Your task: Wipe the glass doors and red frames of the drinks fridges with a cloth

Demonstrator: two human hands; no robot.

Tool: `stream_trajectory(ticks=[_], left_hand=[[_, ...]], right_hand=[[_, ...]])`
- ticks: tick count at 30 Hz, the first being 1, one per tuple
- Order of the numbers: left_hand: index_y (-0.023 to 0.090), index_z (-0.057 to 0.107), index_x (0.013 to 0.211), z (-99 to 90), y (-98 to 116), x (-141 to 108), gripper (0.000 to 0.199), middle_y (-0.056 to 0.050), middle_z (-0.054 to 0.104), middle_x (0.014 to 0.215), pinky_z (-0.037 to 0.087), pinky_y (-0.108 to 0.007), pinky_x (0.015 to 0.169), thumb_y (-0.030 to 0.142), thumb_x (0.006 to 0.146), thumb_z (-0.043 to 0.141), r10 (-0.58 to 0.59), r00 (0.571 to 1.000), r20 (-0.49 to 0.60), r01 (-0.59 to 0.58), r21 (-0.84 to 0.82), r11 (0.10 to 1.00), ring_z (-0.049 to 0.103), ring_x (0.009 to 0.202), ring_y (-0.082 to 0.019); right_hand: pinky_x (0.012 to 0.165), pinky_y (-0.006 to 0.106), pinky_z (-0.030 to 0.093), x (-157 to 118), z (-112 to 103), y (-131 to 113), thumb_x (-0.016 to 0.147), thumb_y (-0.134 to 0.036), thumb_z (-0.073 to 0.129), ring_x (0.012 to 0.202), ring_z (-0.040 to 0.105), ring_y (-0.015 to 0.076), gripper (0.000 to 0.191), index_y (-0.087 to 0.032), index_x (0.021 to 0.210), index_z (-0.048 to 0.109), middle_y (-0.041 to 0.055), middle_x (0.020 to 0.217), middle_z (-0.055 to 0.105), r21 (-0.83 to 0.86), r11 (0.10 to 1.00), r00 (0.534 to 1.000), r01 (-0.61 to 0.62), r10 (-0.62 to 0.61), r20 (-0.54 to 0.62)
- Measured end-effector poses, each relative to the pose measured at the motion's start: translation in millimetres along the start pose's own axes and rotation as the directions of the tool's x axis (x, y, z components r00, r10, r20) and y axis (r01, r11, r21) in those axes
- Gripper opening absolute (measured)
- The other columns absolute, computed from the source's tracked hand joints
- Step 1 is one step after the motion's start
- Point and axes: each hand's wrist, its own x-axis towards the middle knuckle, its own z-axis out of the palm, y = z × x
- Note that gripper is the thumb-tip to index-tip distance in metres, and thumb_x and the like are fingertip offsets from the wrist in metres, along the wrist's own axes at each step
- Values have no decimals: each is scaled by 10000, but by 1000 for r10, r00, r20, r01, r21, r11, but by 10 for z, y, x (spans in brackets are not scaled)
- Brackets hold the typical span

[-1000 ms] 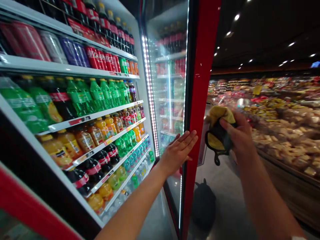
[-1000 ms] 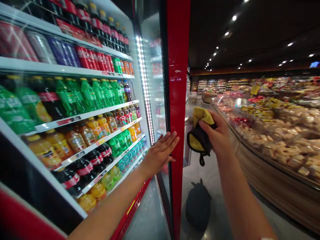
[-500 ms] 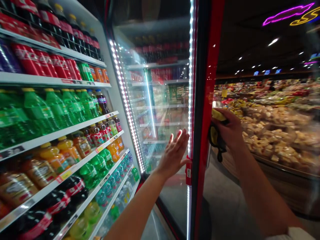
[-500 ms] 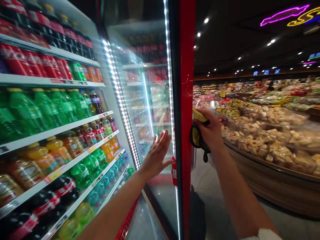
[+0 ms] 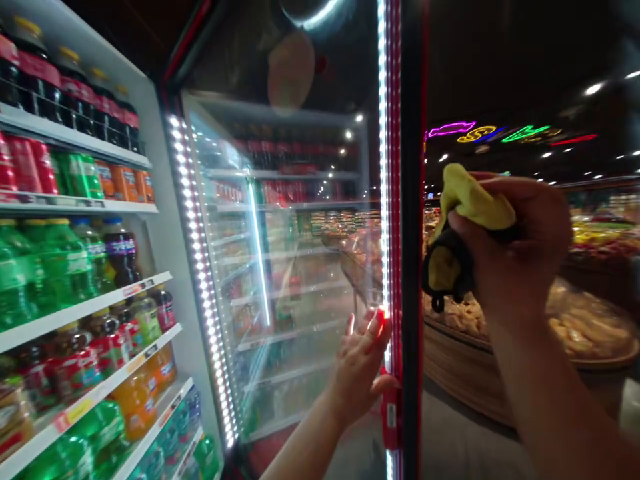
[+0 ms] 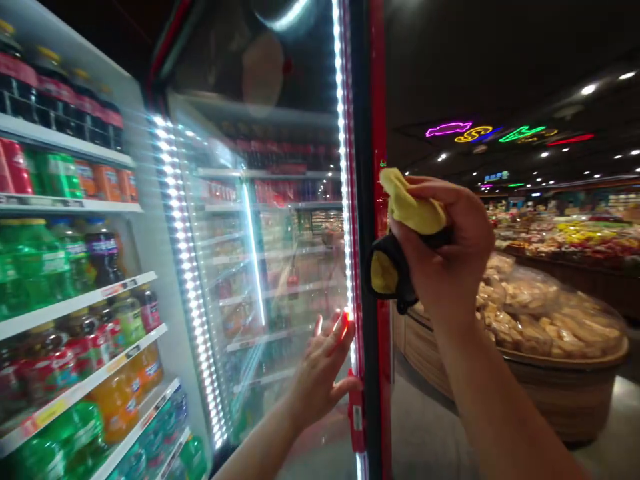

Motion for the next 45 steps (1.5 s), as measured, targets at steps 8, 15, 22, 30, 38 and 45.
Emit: stream_trajectory(ticks=[8,15,22,30,38,45], left_hand=[[223,-54,1635,-74,-369,102,1105,-133,314,1645,308,-598,1229,548,877,681,195,981,-9,-195,-18,981,270,1541,-336],[255,59,1644,-464,-1430,192,853,-95,364,1639,252,-523,1272,223,958,565,213,940,-266,-183,133,974,293,1538,-266],[277,44,1645,-727,-2217,814,808,-102,354,1644,233,-584,1263,234,993,520,210,833,-511,-124,198,972,238,1555,-291],[281,15,1641,-1068,-2713,1546,770,-87,318,1663,237,-583,1261,258,1019,469,344,720,-603,-162,336,928,215,1565,-274],[283,134,1628,-1569,-3003,2234,662,-74,380,1639,248,-573,1253,326,1035,425,403,624,-670,-197,365,910,280,1549,-270],[265,376,1562,-1965,-3267,2591,548,-66,389,1639,212,-571,1261,422,1038,347,295,675,-676,-142,274,951,291,1545,-303]], right_hand=[[1099,498,479,390,1274,159,945,-164,539,1270,579,255,340,-288,1245,640,42,1281,643,-362,854,899,372,-236,369],[1237,616,242,25,1671,617,1004,-230,482,1467,385,330,403,-237,1402,546,110,1532,516,-746,456,857,484,-76,510],[1254,651,121,-63,1669,581,965,-413,520,1522,258,379,629,-189,1538,390,161,1620,376,-764,319,806,561,0,591],[1252,631,224,-31,1642,752,886,-147,481,1418,406,345,660,-166,1539,389,162,1453,535,-699,305,743,647,-45,668],[1130,484,476,645,1969,711,849,-72,480,1319,548,252,509,-242,1317,585,93,1361,626,-651,528,830,545,-229,509],[1172,596,368,1214,2454,685,966,-217,493,1477,376,353,458,-212,1415,579,125,1548,504,-886,49,863,462,-255,436]])
